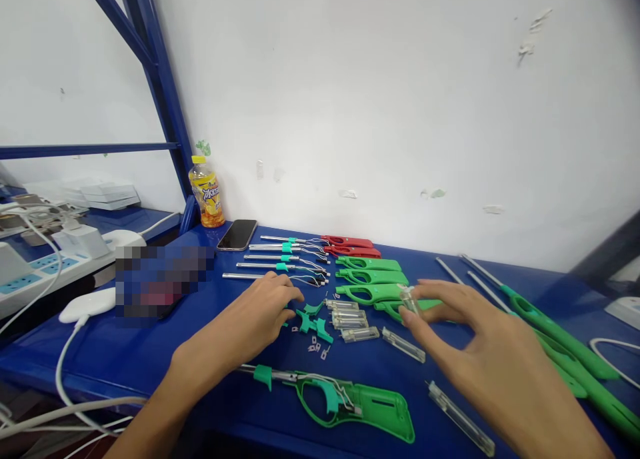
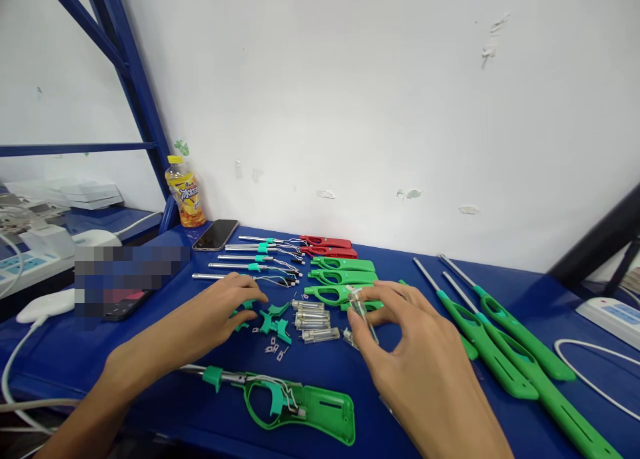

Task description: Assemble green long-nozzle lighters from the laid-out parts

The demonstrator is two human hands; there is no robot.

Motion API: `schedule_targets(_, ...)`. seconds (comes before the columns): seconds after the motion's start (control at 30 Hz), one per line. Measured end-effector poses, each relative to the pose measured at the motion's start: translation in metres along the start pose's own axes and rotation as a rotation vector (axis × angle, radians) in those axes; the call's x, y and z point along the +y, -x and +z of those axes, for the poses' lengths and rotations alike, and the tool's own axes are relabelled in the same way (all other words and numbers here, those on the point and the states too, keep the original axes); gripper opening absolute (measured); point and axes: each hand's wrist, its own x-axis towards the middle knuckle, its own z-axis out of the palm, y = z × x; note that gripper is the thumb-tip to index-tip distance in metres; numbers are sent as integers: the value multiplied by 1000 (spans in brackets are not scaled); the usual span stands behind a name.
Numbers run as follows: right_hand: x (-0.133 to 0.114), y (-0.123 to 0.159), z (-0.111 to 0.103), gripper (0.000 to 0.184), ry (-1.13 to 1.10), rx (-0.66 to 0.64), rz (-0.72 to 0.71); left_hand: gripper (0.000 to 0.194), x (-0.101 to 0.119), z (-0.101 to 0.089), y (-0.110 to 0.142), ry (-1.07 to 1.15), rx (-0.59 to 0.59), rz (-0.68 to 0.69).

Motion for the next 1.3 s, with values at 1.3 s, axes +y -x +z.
schedule_targets(1.3,-3,20,4,19,-17,-647,-47,10,58,11,16,108,-226,254)
